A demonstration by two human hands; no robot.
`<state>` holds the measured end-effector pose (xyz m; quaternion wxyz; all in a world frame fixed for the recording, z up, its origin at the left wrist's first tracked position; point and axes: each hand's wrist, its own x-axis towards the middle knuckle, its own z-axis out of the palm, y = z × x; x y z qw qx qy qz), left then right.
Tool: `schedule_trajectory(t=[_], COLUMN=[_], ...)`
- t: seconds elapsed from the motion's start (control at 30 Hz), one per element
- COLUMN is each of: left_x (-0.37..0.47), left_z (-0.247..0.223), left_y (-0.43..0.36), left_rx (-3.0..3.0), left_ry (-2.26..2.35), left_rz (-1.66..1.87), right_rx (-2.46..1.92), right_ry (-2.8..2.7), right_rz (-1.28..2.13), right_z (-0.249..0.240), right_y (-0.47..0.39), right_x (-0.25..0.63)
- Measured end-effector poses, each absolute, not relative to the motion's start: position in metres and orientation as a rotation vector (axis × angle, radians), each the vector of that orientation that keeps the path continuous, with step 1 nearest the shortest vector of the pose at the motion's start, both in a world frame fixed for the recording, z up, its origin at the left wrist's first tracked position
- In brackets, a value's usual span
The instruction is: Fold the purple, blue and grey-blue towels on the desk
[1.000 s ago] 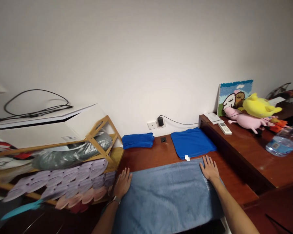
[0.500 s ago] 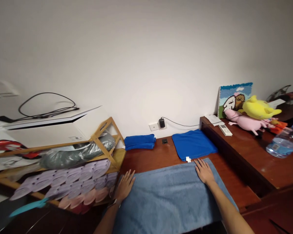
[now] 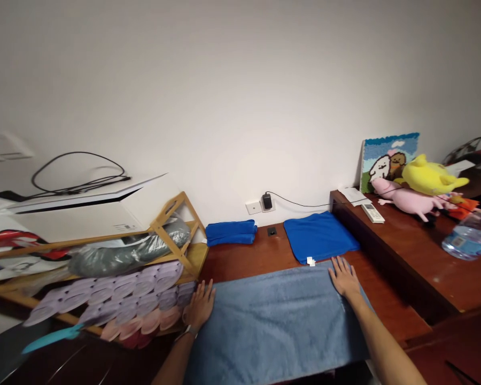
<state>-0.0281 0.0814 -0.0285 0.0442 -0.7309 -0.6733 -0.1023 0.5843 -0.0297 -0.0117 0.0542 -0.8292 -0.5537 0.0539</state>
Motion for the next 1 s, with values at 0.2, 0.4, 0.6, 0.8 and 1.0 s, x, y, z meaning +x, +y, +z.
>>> schedule_trajectory(t=[0.2, 0.4, 0.6, 0.8, 1.0], left_x=[-0.031, 0.063, 0.121, -0.007, -0.044], left_z=[-0.016, 0.015, 0.004, -0.010, 0.001], left_y=[0.065, 0.040, 0.019, 0.022, -0.002], left_rx=[-2.149, -2.472, -2.724, -2.421, -2.370], left_ry=[-2.044, -1.623, -1.532, -1.819, -1.763], left_rz=[-0.376, -0.552, -0.424, -0.514, -0.714], right_rx=[-2.563, -2.118, -2.010, -2.358, -2.125], right_ry=[-1.578, -1.860, -2.052, -1.782, -1.842], right_rz=[0.207, 0.034, 0.248, 0.152, 0.039], right_z=[-0.003, 0.008, -0.003, -0.013, -0.003], right_y=[-0.043, -0.047, -0.054, -0.086, -0.102], right_x=[0.608, 0.519, 0.486, 0.599, 0.572])
